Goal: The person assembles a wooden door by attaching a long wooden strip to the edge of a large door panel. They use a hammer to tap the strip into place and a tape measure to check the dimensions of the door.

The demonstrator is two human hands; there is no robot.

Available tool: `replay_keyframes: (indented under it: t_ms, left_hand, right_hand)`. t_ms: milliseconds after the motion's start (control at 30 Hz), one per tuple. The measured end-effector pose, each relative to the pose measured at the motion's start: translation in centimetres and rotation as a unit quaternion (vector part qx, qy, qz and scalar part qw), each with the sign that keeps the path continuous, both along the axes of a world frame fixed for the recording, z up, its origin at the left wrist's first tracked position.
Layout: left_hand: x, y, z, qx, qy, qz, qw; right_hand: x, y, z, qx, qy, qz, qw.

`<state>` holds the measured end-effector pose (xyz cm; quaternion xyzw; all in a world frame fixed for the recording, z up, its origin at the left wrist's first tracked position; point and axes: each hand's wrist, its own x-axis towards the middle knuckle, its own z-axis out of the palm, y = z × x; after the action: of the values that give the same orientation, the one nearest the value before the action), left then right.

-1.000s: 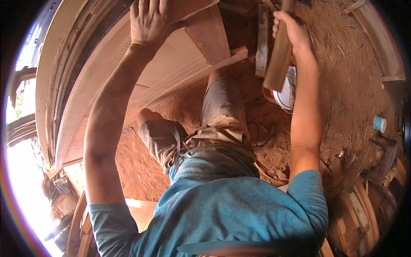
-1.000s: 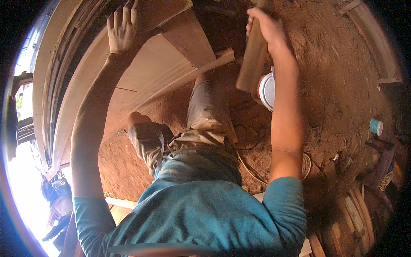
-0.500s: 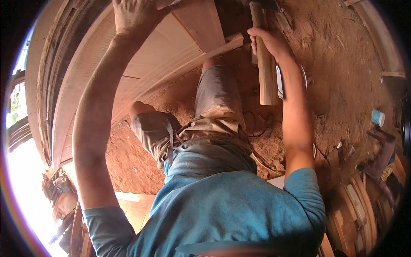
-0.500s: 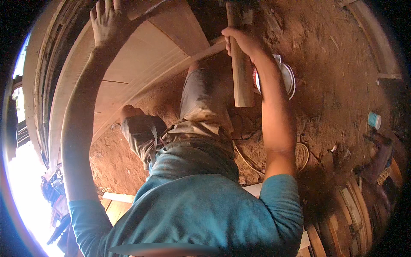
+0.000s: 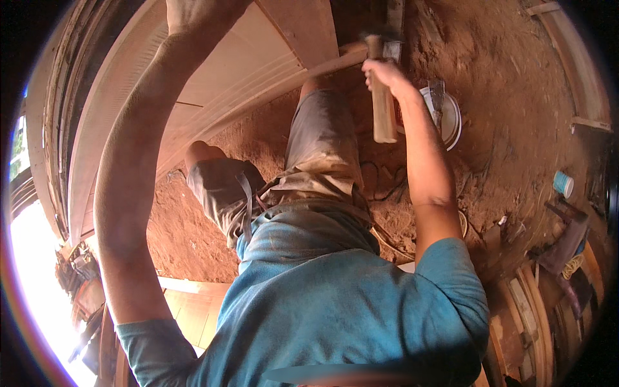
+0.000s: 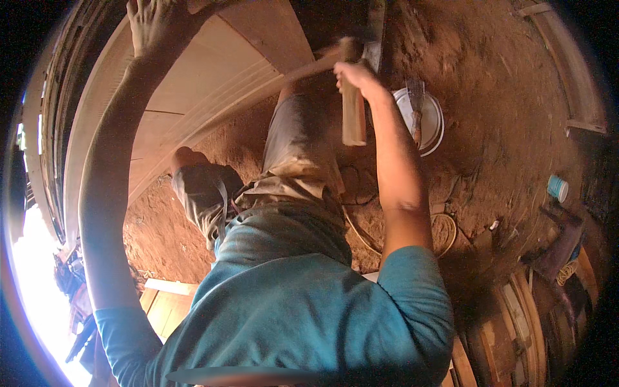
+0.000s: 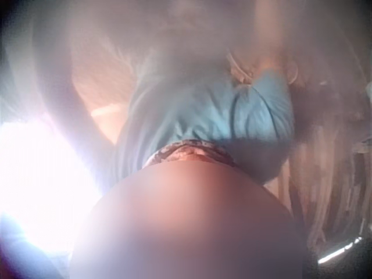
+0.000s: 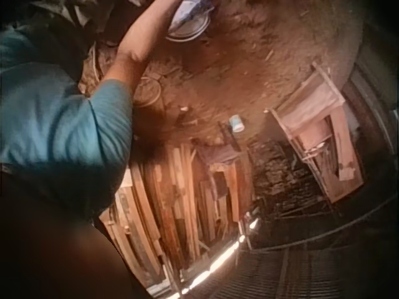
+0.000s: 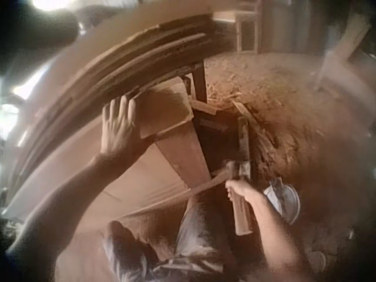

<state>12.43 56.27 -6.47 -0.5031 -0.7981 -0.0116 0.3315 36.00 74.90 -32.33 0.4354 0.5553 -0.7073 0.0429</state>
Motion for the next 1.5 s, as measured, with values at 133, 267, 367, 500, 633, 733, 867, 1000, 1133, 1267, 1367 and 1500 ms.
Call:
replay_keyframes:
  t_ms: [133,267,367,500,633,733,867,1000,1133,1267,1367,1500]
  left_hand:
    - [0.3,-0.8,1.1,0.007,0.004,-0.029,1.0]
    - [-1.9,-1.8,-0.1,0.024,0.131,-0.017,0.991]
    - [-5.2,-1.5,-1.6,0.049,0.216,-0.036,0.975]
    - [0.3,-0.5,1.2,0.016,-0.006,-0.012,1.0]
    - [0.5,-1.3,1.3,0.015,0.011,0.003,1.0]
    - [0.4,-0.9,1.3,0.012,0.003,0.012,1.0]
    - [0.4,-1.2,1.5,0.026,-0.006,-0.011,1.0]
    - [0.5,-0.9,1.8,0.012,-0.015,0.013,1.0]
    - [1.1,0.0,2.7,-0.006,-0.059,0.03,0.998]
    - [-1.3,0.1,1.4,0.024,0.063,0.027,0.997]
    - [-0.7,1.8,2.4,-0.005,0.027,0.014,1.0]
    - [2.9,5.1,4.7,-0.012,-0.04,-0.048,0.998]
  right_hand:
    - [-1.5,-1.4,-1.3,-0.04,0.001,0.104,0.994]
    - [-2.1,-0.6,-0.3,-0.043,0.017,0.055,0.997]
    - [-1.8,0.5,0.6,-0.012,0.012,0.006,1.0]
    - [-0.2,1.8,4.7,0.034,0.053,0.011,0.998]
    - [-0.7,1.7,13.3,0.125,0.121,0.009,0.985]
    - [-1.9,0.6,18.0,0.181,0.179,0.014,0.967]
    - [-2.2,-2.3,21.1,0.176,0.181,0.045,0.967]
    - [-1.5,-1.1,20.8,0.183,0.176,0.021,0.967]
    - [-2.3,-1.5,20.6,0.204,0.172,-0.043,0.963]
    - [-1.5,-2.1,20.4,0.119,0.156,0.086,0.977]
    - [0.7,-3.8,16.8,0.086,0.154,0.043,0.983]
    - [4.3,-7.0,10.8,0.001,0.152,0.004,0.988]
